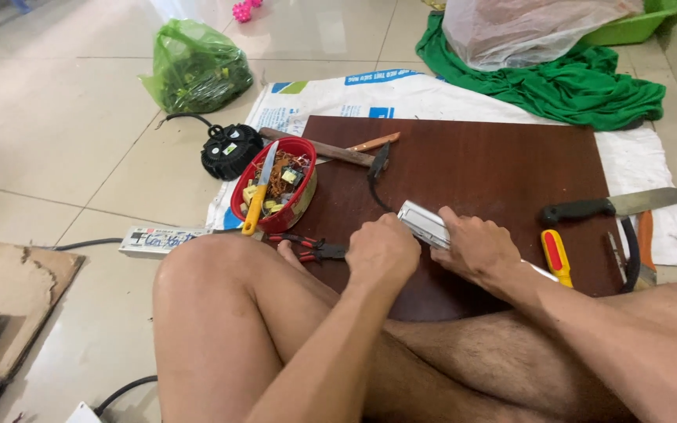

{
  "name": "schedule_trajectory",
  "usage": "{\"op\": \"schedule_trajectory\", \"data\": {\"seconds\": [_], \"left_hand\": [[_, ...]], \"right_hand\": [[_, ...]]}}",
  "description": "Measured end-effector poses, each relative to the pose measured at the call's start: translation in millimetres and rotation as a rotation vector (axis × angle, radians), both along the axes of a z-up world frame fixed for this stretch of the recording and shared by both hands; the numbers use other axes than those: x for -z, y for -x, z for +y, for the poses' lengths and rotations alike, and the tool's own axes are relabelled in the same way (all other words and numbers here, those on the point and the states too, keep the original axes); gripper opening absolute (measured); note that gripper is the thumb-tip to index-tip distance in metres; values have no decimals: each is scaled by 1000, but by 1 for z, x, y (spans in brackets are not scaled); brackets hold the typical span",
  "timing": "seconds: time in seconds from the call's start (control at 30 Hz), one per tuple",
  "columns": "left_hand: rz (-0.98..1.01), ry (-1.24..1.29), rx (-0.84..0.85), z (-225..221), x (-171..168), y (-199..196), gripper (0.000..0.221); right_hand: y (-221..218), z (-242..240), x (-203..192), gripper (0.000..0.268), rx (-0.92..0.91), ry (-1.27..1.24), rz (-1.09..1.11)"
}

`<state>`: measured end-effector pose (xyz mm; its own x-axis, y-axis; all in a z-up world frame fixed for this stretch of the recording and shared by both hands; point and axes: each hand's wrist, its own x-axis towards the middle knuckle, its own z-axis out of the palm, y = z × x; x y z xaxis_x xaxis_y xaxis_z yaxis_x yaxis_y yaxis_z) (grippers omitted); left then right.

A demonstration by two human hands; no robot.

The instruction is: The person is unscrewing a metal casing of an electronic device using a screwdriver and pliers while sitting on the floor.

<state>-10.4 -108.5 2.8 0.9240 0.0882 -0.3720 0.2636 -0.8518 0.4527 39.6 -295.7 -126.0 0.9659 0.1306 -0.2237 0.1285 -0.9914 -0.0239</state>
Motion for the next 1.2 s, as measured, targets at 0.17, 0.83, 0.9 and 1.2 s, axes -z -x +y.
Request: {"op": "schedule_trajectory", "data": {"seconds": [0.17,0.83,0.9,1.2], "left_hand": [[38,130,-162,-14,-1,3,45],[87,-38,54,8,-10,-11,43],[-6,-30,29,7,-21,-7,44],[1,-5,117,6,-14,-16,41]], "right_hand": [[10,3,-17,52,48,-37,4],[-3,5,-23,49,119,-186,-32],[12,14,-46,50,133,-97,15],[5,7,-46,55,160,-183,39]]}}
